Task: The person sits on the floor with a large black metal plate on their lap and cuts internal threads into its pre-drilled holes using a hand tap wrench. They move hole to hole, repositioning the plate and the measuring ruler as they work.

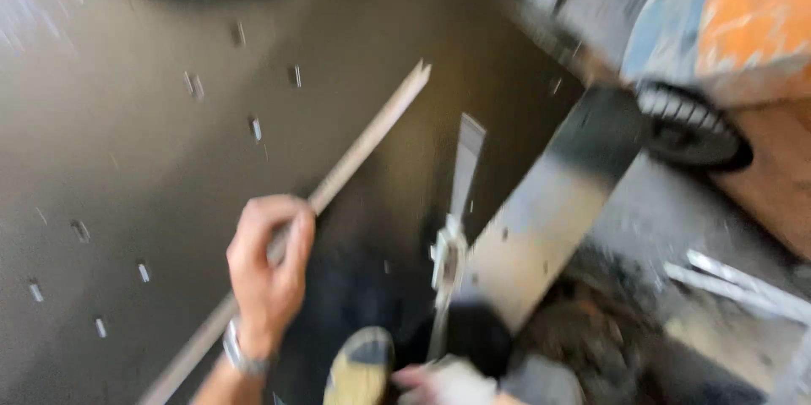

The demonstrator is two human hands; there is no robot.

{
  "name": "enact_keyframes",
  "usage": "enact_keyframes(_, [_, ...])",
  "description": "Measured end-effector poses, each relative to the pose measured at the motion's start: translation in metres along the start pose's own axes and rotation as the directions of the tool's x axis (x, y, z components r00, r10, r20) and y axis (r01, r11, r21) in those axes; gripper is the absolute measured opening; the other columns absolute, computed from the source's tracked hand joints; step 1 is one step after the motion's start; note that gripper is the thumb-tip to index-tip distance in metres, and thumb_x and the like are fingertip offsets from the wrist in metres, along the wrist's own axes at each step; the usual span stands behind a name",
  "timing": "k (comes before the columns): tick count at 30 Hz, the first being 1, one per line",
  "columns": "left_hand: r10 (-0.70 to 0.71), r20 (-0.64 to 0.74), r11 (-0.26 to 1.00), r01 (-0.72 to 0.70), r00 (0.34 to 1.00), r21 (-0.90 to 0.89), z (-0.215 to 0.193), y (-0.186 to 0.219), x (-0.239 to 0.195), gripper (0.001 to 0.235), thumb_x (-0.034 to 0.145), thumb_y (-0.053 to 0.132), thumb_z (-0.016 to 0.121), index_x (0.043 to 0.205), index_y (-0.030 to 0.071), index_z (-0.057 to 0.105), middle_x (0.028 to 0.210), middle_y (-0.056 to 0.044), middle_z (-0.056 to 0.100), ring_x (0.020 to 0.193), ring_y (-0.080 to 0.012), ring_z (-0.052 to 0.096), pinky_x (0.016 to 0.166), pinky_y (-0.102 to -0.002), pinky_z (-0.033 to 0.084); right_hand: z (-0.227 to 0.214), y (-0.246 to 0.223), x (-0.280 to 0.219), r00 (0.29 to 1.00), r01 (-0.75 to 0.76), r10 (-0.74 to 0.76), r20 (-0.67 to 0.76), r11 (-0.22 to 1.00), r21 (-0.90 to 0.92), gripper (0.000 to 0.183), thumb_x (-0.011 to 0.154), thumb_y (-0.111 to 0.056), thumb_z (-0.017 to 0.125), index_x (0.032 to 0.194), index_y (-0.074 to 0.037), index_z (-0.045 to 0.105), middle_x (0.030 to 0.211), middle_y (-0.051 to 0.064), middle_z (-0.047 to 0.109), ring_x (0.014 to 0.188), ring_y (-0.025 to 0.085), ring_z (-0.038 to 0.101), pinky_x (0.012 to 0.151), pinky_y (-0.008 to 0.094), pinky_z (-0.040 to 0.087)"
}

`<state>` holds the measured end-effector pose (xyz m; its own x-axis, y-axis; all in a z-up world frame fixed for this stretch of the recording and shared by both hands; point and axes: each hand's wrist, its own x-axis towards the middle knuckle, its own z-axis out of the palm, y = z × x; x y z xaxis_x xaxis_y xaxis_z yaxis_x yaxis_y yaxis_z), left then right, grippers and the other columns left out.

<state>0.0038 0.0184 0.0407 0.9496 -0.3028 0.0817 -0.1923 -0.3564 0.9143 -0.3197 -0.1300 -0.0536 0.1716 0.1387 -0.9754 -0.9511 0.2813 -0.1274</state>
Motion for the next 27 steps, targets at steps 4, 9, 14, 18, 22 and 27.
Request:
enact_keyframes(4, [0.005,0.07,1.0,-0.006,0.998,0.017,0.001,0.013,-0.005,0.006,0.102,0.007,0.069,0.103,0.002,0.068,0.104,-0.01,0.069,0.096,-0.0228,0.068,0.089,-0.033,0.054,-0.114,-0.089,-0.098,0.967,-0.041,-0.16,-0.197,0.667,-0.744,0.045,0.089,-0.046,0.066,0.08,-0.003,0.078,0.064,0.013,0.068,0.056,0.028,0.063,0.054,0.042,0.051])
enact_keyframes(9, [0.082,0.087,0.996,-0.085,0.993,0.029,0.03,0.012,-0.001,0.007,0.105,0.009,0.072,0.108,0.003,0.071,0.108,-0.009,0.07,0.101,-0.0216,0.069,0.09,-0.034,0.056,-0.1,-0.254,-0.094,0.44,-0.425,-0.826,-0.352,0.154,-0.892,0.051,0.076,-0.041,0.084,0.091,0.006,0.069,0.097,0.027,0.067,0.091,0.041,0.067,0.081,0.049,0.055])
enact_keyframes(14, [0.19,0.079,0.981,-0.192,0.979,0.02,0.031,0.041,0.004,0.006,0.106,0.01,0.074,0.108,0.006,0.072,0.106,-0.007,0.071,0.098,-0.0183,0.066,0.087,-0.031,0.053,0.022,-0.299,-0.058,0.179,0.119,-0.98,-0.081,0.103,-0.988,0.036,0.092,-0.011,0.059,0.127,-0.012,0.066,0.108,0.018,0.069,0.095,0.037,0.069,0.082,0.047,0.057])
enact_keyframes(18, [0.182,0.093,0.983,-0.183,0.979,-0.004,0.01,0.032,0.007,0.006,0.108,0.01,0.072,0.106,0.004,0.071,0.108,-0.008,0.07,0.099,-0.0168,0.068,0.087,-0.028,0.056,0.077,-0.209,-0.07,0.444,0.29,-0.875,0.192,-0.062,-0.955,0.026,0.094,-0.021,0.061,0.11,-0.001,0.06,0.094,0.017,0.063,0.075,0.033,0.068,0.066,0.044,0.055])
enact_keyframes(22, [0.127,0.082,0.992,-0.127,0.989,-0.002,-0.014,0.014,0.0,0.007,0.108,0.01,0.071,0.112,0.004,0.071,0.112,-0.009,0.07,0.098,-0.0157,0.069,0.085,-0.027,0.058,0.033,-0.174,-0.12,0.88,0.381,-0.379,0.286,0.204,-0.902,0.036,0.086,-0.04,0.062,0.105,-0.01,0.066,0.093,0.015,0.068,0.081,0.034,0.071,0.071,0.048,0.056])
enact_keyframes(27, [0.107,0.097,0.994,-0.106,0.99,-0.013,0.0,0.007,-0.005,0.009,0.108,0.012,0.07,0.111,0.003,0.071,0.113,-0.009,0.07,0.098,-0.0161,0.069,0.086,-0.028,0.057,-0.034,-0.207,-0.131,0.845,-0.242,-0.396,-0.36,0.317,-0.917,0.039,0.094,-0.048,0.057,0.088,-0.013,0.072,0.086,0.017,0.073,0.085,0.038,0.072,0.078,0.05,0.058])
